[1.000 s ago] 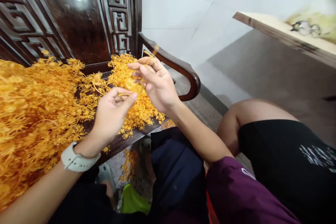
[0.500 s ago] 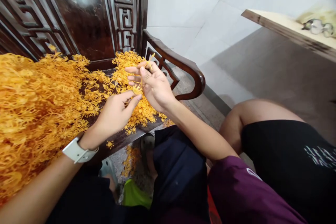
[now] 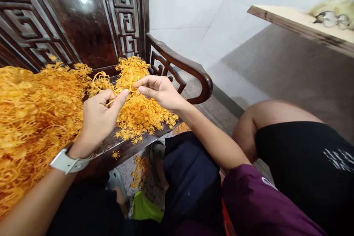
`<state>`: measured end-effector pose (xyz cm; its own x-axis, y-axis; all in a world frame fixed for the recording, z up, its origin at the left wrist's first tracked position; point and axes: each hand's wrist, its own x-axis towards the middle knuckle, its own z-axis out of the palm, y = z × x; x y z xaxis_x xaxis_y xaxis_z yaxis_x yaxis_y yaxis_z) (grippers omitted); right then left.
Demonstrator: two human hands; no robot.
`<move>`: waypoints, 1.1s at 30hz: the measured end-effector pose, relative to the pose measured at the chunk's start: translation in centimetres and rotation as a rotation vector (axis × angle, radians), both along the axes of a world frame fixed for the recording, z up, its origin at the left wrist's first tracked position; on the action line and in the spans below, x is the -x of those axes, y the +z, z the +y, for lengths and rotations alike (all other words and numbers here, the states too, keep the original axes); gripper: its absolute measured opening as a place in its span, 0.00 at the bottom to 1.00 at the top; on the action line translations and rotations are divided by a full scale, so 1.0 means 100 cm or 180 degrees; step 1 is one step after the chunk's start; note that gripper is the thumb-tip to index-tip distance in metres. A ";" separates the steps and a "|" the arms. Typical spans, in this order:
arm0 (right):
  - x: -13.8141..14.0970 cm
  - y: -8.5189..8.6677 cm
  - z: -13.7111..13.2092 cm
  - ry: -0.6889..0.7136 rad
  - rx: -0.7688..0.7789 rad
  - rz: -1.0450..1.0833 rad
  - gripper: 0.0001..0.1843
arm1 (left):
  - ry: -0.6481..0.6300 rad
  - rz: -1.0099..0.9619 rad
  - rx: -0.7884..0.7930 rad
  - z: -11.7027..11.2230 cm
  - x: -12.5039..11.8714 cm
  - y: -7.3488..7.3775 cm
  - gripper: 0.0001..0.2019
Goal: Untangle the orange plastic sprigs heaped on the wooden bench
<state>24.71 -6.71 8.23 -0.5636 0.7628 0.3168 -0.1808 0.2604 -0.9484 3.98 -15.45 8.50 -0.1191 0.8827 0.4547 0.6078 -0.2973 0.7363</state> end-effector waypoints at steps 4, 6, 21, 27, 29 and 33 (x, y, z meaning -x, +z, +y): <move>-0.004 0.004 0.005 -0.0158 -0.0525 -0.0180 0.21 | -0.0031 0.0256 0.0019 -0.004 -0.002 0.000 0.29; -0.006 0.007 0.008 -0.0294 -0.0647 -0.0279 0.21 | -0.0078 0.0390 -0.0034 -0.008 -0.006 -0.001 0.30; -0.011 0.016 -0.020 -0.0393 0.0537 0.0182 0.12 | -0.0423 0.0626 -0.0054 -0.009 0.031 -0.019 0.17; 0.002 0.004 -0.024 0.0073 -0.1247 -0.0788 0.21 | -0.0826 0.0590 0.0261 -0.016 0.010 -0.013 0.13; 0.000 0.001 -0.023 0.0126 -0.1298 -0.0727 0.22 | -0.0849 0.0553 0.0302 -0.020 0.007 -0.013 0.10; 0.004 0.009 -0.037 -0.0084 -0.0200 -0.0033 0.27 | -0.0667 0.0201 0.0453 -0.023 0.004 -0.014 0.13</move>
